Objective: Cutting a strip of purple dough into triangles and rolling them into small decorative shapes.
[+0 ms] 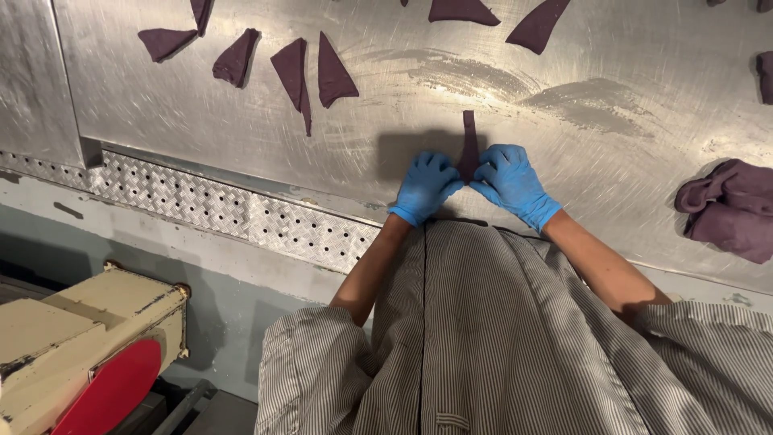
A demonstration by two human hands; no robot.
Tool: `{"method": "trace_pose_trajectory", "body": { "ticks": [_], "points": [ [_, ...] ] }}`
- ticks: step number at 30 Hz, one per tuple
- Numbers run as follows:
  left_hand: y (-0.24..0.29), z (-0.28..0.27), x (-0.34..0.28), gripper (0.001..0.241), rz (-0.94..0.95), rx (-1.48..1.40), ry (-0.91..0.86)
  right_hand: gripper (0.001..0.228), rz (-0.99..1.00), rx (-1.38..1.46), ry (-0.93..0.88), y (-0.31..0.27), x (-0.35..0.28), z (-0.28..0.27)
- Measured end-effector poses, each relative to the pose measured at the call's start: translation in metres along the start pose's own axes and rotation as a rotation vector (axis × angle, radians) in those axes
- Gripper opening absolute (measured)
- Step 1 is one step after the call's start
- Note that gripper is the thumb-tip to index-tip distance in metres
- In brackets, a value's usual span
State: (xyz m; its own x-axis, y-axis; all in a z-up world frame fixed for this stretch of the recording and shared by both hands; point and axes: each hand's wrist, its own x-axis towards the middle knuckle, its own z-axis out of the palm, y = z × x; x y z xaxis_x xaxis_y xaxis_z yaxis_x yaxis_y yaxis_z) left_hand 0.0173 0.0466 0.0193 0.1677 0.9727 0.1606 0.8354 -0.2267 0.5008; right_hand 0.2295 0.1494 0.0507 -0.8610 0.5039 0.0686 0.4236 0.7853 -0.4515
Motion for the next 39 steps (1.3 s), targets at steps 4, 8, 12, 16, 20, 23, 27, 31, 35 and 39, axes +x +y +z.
{"method": "trace_pose_trajectory", "body": {
  "ticks": [4, 8, 12, 16, 20, 23, 27, 31, 35, 39],
  "points": [
    [0.0, -0.002, 0.002, 0.022, -0.148, -0.14, 0.011, 0.026, 0.041, 0.074, 0.062, 0.0, 0.0, 0.004],
    [0.003, -0.005, 0.007, 0.021, -0.208, -0.192, -0.001, 0.021, 0.099, 0.11, 0.079, -0.002, 0.008, 0.004],
    [0.0, -0.003, 0.011, 0.021, -0.215, -0.185, 0.042, 0.017, 0.093, 0.102, 0.093, -0.002, 0.01, 0.0],
    [0.0, 0.0, 0.007, 0.019, -0.209, -0.18, 0.044, 0.022, -0.045, 0.073, 0.111, -0.004, 0.01, 0.0],
    [0.0, -0.001, 0.008, 0.021, -0.215, -0.157, 0.038, 0.016, -0.101, -0.02, 0.075, 0.002, 0.01, 0.008],
    [-0.001, -0.009, 0.009, 0.033, -0.092, -0.218, 0.127, 0.017, -0.118, -0.038, 0.099, 0.01, 0.008, 0.013],
    [-0.01, 0.013, 0.0, 0.021, 0.011, -0.114, 0.043, 0.021, -0.135, -0.033, 0.083, 0.009, 0.005, 0.008],
    [-0.014, 0.021, -0.001, 0.013, 0.097, 0.03, 0.057, 0.022, -0.132, -0.051, 0.051, 0.013, 0.0, 0.008],
    [-0.015, 0.019, 0.002, 0.014, 0.131, 0.078, 0.048, 0.02, -0.109, -0.064, 0.067, 0.014, -0.002, 0.005],
    [-0.01, 0.007, 0.011, 0.035, 0.127, -0.026, 0.09, 0.021, -0.094, -0.089, 0.106, 0.012, -0.001, 0.003]
  ]
}}
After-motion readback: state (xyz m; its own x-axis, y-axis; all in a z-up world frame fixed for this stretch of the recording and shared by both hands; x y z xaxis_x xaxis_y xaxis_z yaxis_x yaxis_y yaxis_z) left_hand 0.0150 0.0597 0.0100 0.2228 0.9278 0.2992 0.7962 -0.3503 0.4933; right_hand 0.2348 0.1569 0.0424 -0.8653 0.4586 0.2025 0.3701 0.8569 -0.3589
